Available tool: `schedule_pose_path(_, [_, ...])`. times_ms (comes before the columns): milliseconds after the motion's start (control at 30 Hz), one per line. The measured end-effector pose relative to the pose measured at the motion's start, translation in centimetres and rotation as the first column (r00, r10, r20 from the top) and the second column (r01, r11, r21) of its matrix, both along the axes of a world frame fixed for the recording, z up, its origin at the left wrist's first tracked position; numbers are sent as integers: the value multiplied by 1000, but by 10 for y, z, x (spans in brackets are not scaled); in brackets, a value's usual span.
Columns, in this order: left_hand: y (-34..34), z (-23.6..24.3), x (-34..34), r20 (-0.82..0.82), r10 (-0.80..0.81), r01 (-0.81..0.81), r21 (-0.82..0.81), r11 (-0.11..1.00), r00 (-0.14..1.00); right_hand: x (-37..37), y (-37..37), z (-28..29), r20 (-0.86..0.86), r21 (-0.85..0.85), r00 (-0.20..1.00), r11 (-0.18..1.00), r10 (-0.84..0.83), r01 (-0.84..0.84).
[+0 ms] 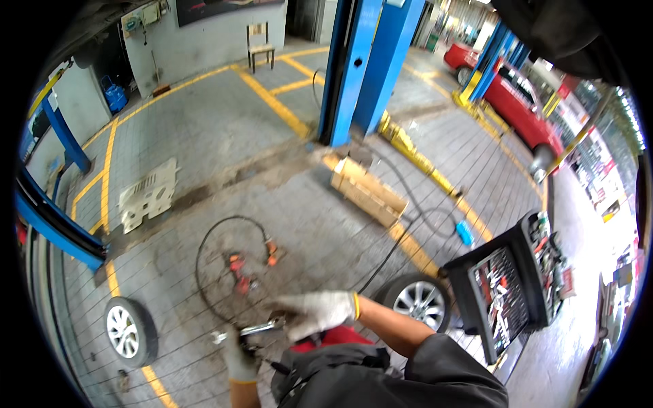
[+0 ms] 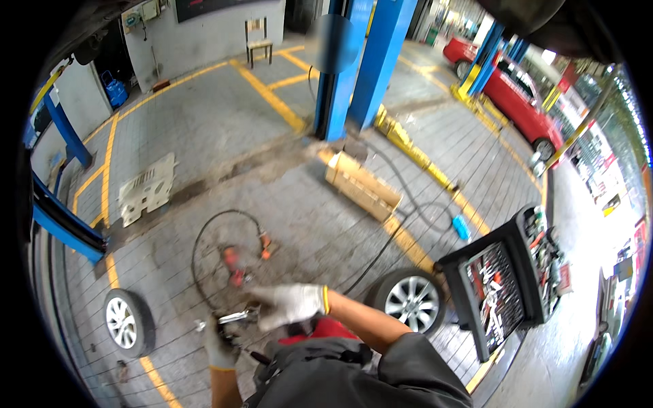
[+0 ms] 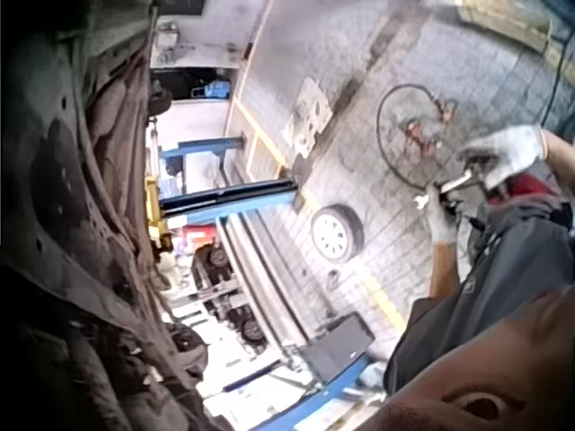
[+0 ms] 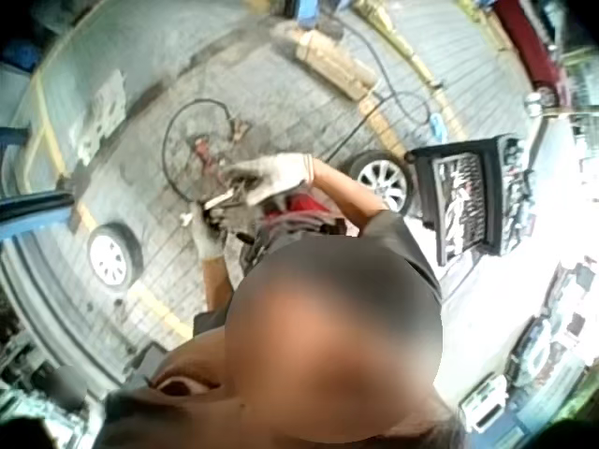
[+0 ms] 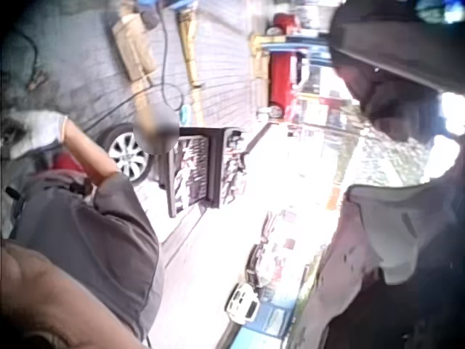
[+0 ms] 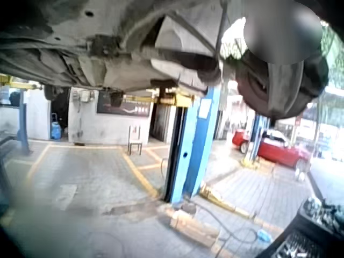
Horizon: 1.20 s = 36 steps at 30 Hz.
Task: The person selects a socket and ratchet from a tool cart and proceeds to work underneath a raised vehicle. They use the ratchet to loosen and remove bolts from the car's undercarriage, specifically targeting the suspension or exhaust components. The person then uses a wrench to further adjust parts before removing a bolt and placing it in a cardboard box.
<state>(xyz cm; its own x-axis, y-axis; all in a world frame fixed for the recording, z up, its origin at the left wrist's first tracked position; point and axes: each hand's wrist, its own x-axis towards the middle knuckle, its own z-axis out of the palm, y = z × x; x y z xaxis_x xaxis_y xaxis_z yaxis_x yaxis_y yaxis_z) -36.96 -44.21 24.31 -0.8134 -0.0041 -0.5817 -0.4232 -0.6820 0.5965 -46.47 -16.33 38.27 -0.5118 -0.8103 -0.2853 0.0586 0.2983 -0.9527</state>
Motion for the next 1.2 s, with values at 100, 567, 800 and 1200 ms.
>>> schedule_pose_path(100, [-4, 22, 1, 45, 216, -217, -1, 976, 975, -71, 60, 53, -287, -403, 858, 866, -427, 296])
schedule_pose_path(567, [46, 27, -3, 0, 286, -286, -23, 958, 958, -147, 80, 362, -166, -956, 648, 282, -743, 79])
schedule_pose_path(800, [46, 36, 33, -6, 456, -454, -112, 884, 890, -149, 73, 363, -205, -960, 586, 278, -784, 37])
schedule_pose_path(1200, [63, 53, 6, -94, 150, -169, -249, 954, 984, -189, 168, 357, -154, -977, 619, 212, -770, 20])
